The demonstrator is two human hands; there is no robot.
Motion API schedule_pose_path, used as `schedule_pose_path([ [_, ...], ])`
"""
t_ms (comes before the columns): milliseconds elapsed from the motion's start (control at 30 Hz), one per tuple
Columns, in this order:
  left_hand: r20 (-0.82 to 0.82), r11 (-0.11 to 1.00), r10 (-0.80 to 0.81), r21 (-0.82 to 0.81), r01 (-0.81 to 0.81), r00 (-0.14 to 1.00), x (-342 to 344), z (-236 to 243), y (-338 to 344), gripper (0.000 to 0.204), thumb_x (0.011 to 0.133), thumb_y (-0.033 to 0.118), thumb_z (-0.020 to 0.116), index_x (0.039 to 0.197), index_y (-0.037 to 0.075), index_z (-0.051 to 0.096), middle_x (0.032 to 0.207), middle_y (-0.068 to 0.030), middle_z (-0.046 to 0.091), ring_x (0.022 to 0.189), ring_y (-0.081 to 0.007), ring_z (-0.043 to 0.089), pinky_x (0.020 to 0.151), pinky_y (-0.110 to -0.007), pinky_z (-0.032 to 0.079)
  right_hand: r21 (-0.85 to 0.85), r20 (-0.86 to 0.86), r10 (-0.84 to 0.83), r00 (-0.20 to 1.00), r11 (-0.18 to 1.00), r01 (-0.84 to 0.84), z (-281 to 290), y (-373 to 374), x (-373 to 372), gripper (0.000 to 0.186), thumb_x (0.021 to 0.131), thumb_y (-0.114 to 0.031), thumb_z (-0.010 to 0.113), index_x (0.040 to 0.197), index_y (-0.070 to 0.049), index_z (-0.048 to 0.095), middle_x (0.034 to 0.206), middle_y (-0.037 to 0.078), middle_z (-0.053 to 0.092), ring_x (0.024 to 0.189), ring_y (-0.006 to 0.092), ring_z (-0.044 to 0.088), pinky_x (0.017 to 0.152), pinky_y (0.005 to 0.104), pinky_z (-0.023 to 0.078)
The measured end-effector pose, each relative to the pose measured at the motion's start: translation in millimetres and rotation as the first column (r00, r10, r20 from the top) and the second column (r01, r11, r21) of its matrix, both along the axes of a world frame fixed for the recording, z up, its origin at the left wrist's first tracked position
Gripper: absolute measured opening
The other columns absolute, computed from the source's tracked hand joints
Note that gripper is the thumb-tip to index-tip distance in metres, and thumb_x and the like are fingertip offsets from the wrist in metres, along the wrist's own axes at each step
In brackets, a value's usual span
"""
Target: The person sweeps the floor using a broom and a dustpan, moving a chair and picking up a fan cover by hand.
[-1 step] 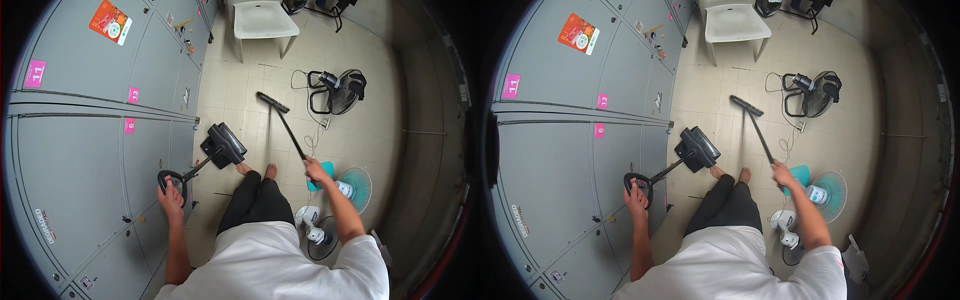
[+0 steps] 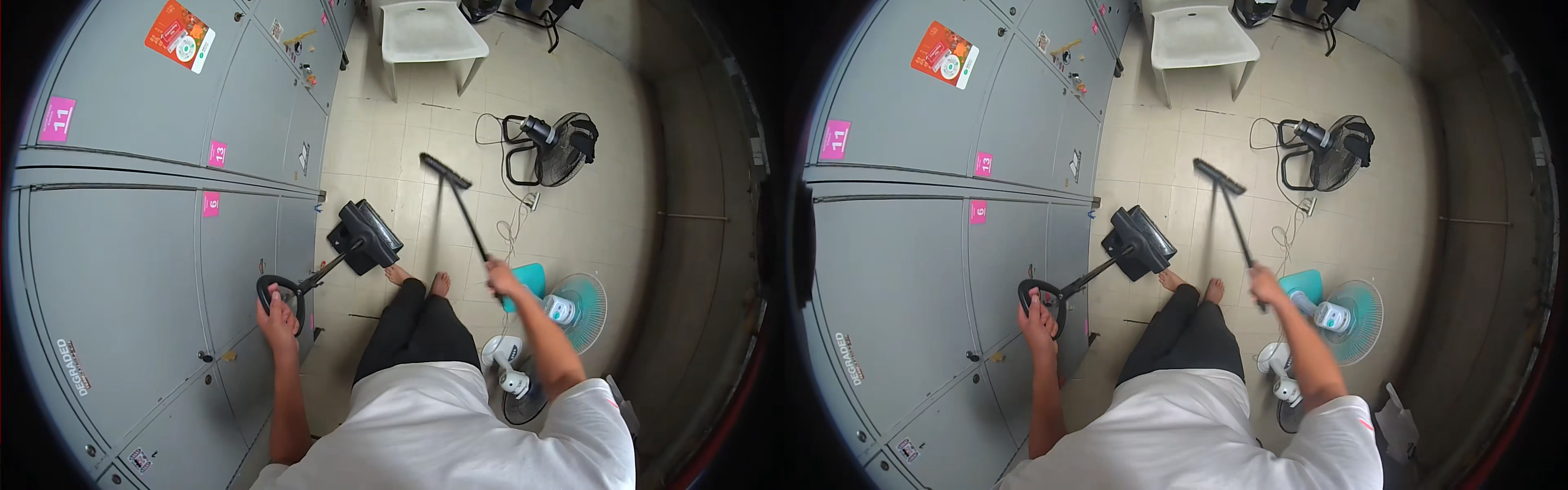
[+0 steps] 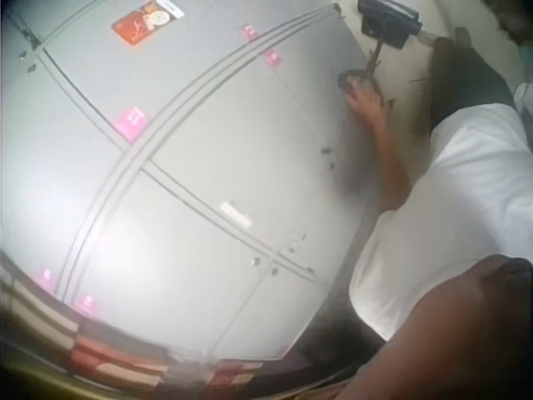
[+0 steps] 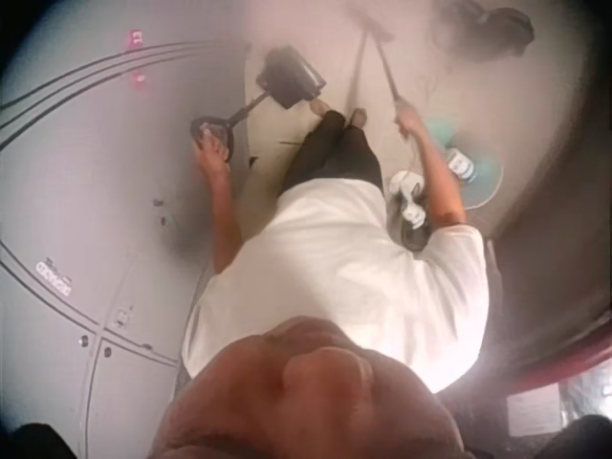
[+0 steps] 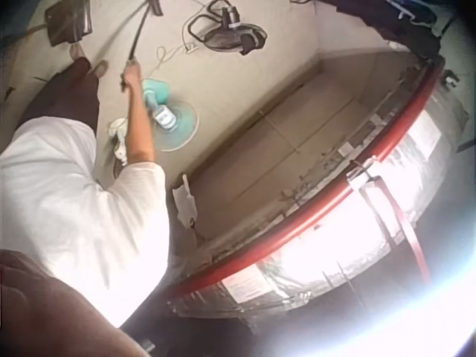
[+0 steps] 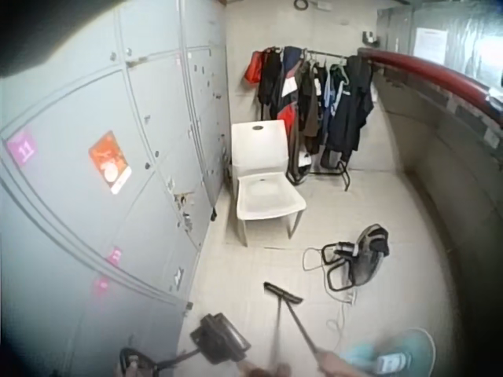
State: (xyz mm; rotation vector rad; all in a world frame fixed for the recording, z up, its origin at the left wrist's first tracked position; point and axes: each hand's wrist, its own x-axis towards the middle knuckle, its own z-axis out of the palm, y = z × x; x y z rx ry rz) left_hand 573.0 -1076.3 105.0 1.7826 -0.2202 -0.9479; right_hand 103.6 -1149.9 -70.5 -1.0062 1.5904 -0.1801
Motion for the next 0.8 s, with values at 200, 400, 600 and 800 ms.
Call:
schedule_pose_path([
  [200, -0.009, 1.0, -0.002, -0.012, 0.002, 1.0, 4, -1, -4, 0.016, 0.099, 0.024, 0.055, 0.11, 0.012, 0.058, 0.06, 0.006, 0.033, 0.041, -0.0026, 0.026, 0.034, -0.021, 0.022, 0.407, 0.258, -0.14, 0.956, 0.913, 0.024, -39, 113, 115, 0.045, 0.096, -0.021, 0.049, 0.133, 0.002, 0.041, 0.084, 0.018, 0.058, 0.057, 0.0293, 0.06, 0.049, 0.04, 0.051],
  [400, 0.006, 0.998, -0.04, -0.046, 0.041, 0.999, 19, -5, 17, 0.019, 0.1, 0.028, 0.053, 0.11, 0.012, 0.058, 0.06, 0.0058, 0.033, 0.04, -0.0036, 0.027, 0.034, -0.022, 0.023, 0.653, 0.494, -0.51, 0.704, 0.752, 0.086, 50, 85, 57, 0.043, 0.104, -0.03, 0.04, 0.143, -0.013, 0.042, 0.06, 0.001, 0.047, 0.039, 0.0085, 0.038, 0.036, 0.0254, 0.036],
  [600, -0.003, 0.997, 0.061, -0.051, -0.061, 0.998, 17, -1, 52, 0.022, 0.1, 0.029, 0.055, 0.109, 0.009, 0.058, 0.06, 0.0049, 0.033, 0.039, -0.0044, 0.027, 0.034, -0.023, 0.023, 0.204, 0.317, -0.107, 0.942, 0.978, 0.043, 65, 31, 53, 0.04, 0.102, -0.02, 0.041, 0.137, 0.001, 0.047, 0.059, 0.003, 0.052, 0.04, 0.013, 0.047, 0.04, 0.0296, 0.042],
  [800, 0.045, 0.982, 0.182, -0.063, -0.179, 0.982, 10, -10, 63, 0.025, 0.098, 0.031, 0.057, 0.109, 0.009, 0.058, 0.06, 0.0046, 0.034, 0.039, -0.0051, 0.027, 0.034, -0.024, 0.023, -0.038, -0.067, 0.397, 0.915, 0.916, -0.4, -35, -51, 120, 0.03, 0.094, -0.016, 0.046, 0.11, 0.006, 0.056, 0.071, 0.021, 0.066, 0.057, 0.031, 0.067, 0.057, 0.0424, 0.054],
])
